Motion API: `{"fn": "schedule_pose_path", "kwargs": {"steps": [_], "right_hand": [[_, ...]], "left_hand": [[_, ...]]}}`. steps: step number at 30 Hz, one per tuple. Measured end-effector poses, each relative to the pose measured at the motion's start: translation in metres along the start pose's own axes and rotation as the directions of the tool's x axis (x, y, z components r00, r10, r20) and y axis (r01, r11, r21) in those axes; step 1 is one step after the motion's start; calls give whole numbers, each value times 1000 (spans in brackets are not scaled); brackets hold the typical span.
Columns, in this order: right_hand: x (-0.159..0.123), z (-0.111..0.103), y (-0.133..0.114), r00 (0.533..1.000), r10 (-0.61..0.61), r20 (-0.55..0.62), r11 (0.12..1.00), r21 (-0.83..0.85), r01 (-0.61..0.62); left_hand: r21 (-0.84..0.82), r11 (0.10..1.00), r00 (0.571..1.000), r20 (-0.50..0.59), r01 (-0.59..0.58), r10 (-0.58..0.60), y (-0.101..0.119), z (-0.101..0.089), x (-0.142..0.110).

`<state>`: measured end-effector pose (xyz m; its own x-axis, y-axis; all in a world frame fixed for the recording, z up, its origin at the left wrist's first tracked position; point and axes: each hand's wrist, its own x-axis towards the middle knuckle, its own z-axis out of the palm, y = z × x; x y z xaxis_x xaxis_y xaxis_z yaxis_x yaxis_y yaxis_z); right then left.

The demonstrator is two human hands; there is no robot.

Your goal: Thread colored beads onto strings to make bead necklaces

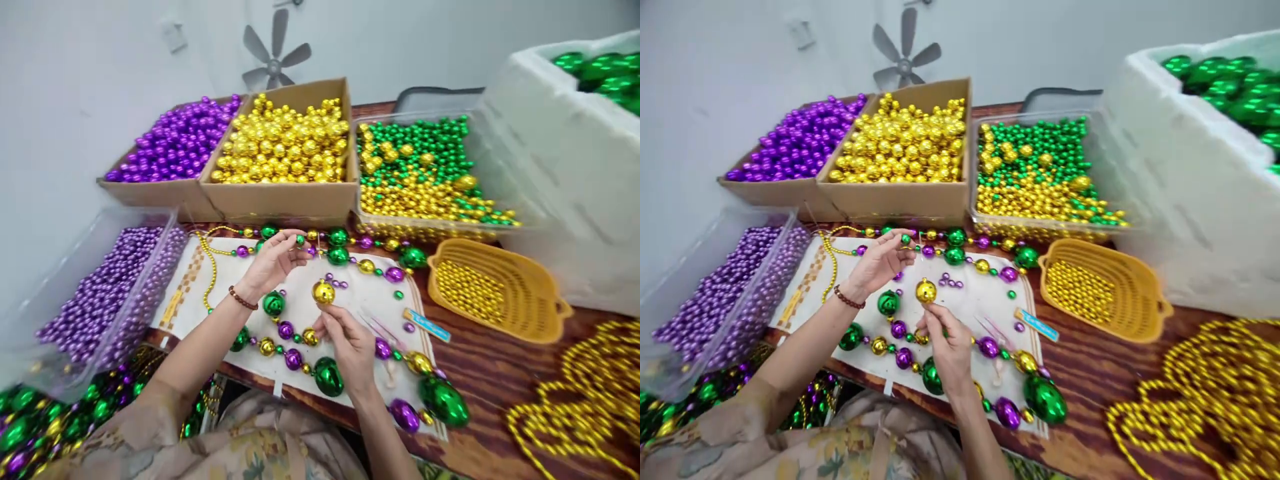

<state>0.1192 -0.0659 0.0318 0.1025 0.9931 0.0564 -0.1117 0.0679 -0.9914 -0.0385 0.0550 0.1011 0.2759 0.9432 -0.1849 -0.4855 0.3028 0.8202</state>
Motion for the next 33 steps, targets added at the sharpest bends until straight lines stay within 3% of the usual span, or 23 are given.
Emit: {"fn": "schedule_pose_path", "kwargs": {"steps": [5,11,22,33], "right_hand": [[1,9,-9,991,-11,134,999,-42,17],[0,16,-16,972,13,237,994,-106,12],[-2,18,-14,975,57,213,995,-92,-38],[-2,22,-12,978,79,191,996,-44,-71]], "left_hand": [[-176,983,996,-87,-51,36,14,-19,-23],[-279,958,975,-222,-62,-2,16,-18,-29],[-230,964,982,-158,-134,99,14,-22,-32],[-144,977,977,-166,-155,131,13,-26,-33]]}}
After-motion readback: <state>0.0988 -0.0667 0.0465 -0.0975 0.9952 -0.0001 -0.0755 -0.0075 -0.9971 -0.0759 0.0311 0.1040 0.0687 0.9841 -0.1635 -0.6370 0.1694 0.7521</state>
